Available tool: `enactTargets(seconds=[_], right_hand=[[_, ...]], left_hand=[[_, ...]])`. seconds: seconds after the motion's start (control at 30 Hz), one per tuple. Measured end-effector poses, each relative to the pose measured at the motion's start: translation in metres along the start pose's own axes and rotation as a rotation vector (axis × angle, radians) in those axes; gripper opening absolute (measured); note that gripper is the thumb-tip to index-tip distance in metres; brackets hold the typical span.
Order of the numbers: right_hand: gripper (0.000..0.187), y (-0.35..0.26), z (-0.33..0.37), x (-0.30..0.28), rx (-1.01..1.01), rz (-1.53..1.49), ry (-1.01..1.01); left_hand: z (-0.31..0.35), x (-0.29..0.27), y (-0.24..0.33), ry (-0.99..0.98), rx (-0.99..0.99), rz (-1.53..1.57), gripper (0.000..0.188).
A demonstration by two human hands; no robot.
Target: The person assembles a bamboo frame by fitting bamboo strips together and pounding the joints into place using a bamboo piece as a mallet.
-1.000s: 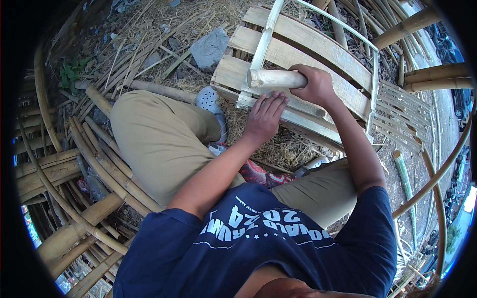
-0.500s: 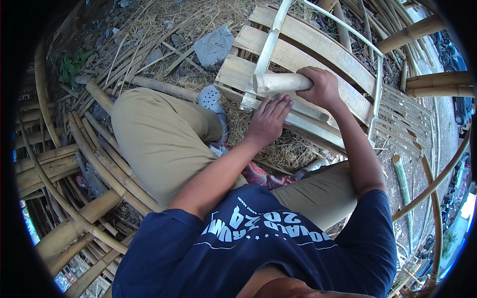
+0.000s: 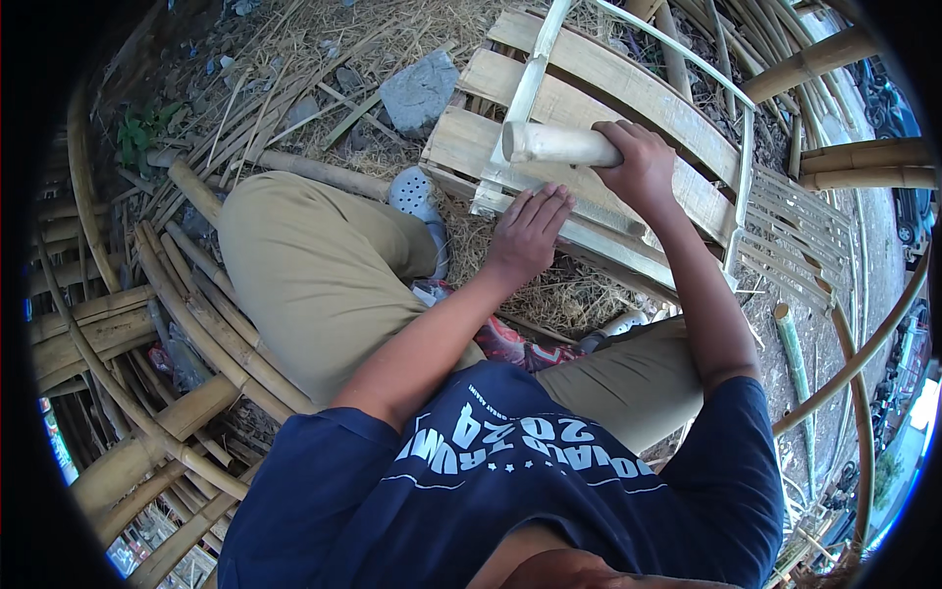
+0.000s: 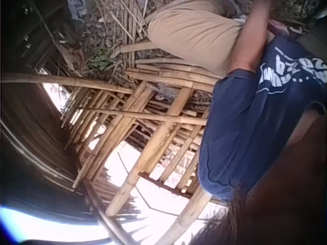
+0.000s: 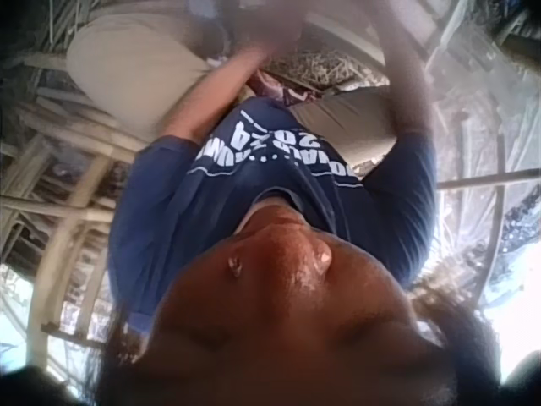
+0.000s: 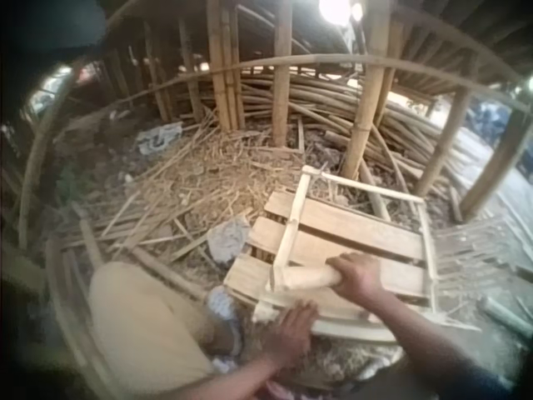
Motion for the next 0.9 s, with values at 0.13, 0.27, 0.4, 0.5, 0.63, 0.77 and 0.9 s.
enactTargets(seconds=[0.13,0.27,0.4,0.5,0.63,0.77,0.9], right_hand=[[0.036,-0.004,0.005,0.011,-0.082,0.110,-0.059],[0.041,0.002,0.006,0.018,-0.003,0.046,-0.094],[0.041,0.000,0.007,0.015,0.031,-0.020,-0.064],[0.041,-0.001,0.006,0.019,0.025,0.024,-0.101],[0.035,-0.005,0.004,0.019,-0.040,-0.012,-0.063],[0.036,0.009,-0.001,0.004,0.159,-0.143,0.055],[0.036,-0.018,-0.007,-0.012,0.003,0.110,0.136]], left_hand=[[0.000,-0.001,-0.001,0.007,-0.011,0.025,0.053],[-0.001,-0.002,-0.001,0.000,-0.009,0.028,0.053],[-0.001,-0.002,-0.001,-0.006,-0.009,0.024,0.054],[-0.001,-0.002,0.000,0.007,-0.010,0.033,0.054],[-0.001,-0.002,-0.001,0.012,-0.005,0.019,0.052],[-0.003,0.000,0.000,-0.005,0.013,0.011,0.050],[-0.001,-0.003,-0.001,0.007,0.007,-0.002,0.049]])
Point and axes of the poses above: each hand's wrist, its own z-axis away from the middle knuckle, its own x-axis out of the palm, y = z × x, the point moved 9 cm from there along -z, towards the middle knuckle, and after that the axes turned 2 degrees about x, right-handed, at the moved point
